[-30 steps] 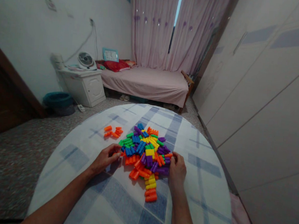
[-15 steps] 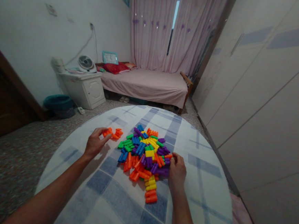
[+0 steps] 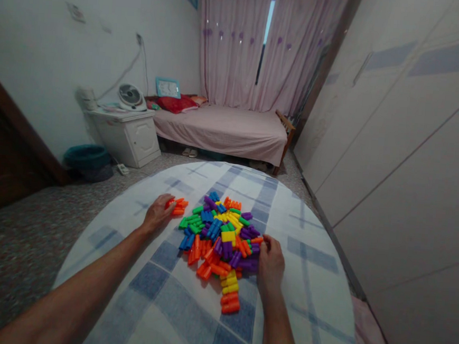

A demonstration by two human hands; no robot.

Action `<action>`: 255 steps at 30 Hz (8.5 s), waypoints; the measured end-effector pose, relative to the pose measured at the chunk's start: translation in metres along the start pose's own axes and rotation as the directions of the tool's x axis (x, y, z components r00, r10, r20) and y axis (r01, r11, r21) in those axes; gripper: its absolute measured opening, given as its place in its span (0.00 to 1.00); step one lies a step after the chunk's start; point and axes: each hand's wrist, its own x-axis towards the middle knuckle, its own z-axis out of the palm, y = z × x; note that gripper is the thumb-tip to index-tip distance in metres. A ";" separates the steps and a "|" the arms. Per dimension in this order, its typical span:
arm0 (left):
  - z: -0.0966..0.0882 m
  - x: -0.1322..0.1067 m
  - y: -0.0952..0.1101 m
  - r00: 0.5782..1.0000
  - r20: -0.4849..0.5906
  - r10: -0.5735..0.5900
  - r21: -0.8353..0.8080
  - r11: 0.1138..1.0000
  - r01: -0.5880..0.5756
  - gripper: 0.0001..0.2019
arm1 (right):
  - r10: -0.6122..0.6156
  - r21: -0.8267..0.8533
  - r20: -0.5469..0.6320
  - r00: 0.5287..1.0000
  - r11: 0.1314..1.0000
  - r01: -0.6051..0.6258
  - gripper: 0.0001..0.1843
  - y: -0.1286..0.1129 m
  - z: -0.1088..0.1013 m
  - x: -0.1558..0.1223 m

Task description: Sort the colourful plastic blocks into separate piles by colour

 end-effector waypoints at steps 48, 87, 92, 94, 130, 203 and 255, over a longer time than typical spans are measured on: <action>-0.033 -0.080 0.070 0.927 0.156 0.342 -0.254 0.920 -0.297 0.13 | 0.017 -0.011 -0.004 1.000 1.000 -0.017 0.23 -0.002 0.000 -0.001; -0.024 -0.064 0.077 0.919 0.278 0.281 0.010 0.955 -0.295 0.07 | 0.012 0.000 -0.002 1.000 1.000 -0.012 0.23 -0.001 0.000 0.000; -0.027 -0.054 0.076 0.949 0.264 0.170 0.098 0.974 -0.202 0.09 | 0.009 0.004 -0.005 1.000 1.000 -0.009 0.23 -0.001 0.001 0.000; -0.026 -0.052 0.076 0.941 0.308 0.138 0.132 0.974 -0.186 0.11 | 0.014 0.004 -0.004 1.000 1.000 -0.014 0.23 -0.001 0.001 0.000; -0.026 -0.026 0.067 0.964 0.251 0.090 -0.057 0.995 -0.078 0.16 | 0.007 -0.015 0.002 1.000 1.000 -0.007 0.23 -0.002 0.000 0.000; -0.044 -0.004 0.070 0.981 0.188 0.055 -0.220 0.975 -0.012 0.21 | 0.033 -0.051 0.031 0.999 0.998 -0.032 0.24 -0.002 0.000 0.002; -0.019 0.028 0.063 0.976 0.214 -0.025 0.170 0.985 -0.012 0.10 | 0.012 -0.041 0.023 1.000 0.999 -0.011 0.24 -0.005 -0.001 0.000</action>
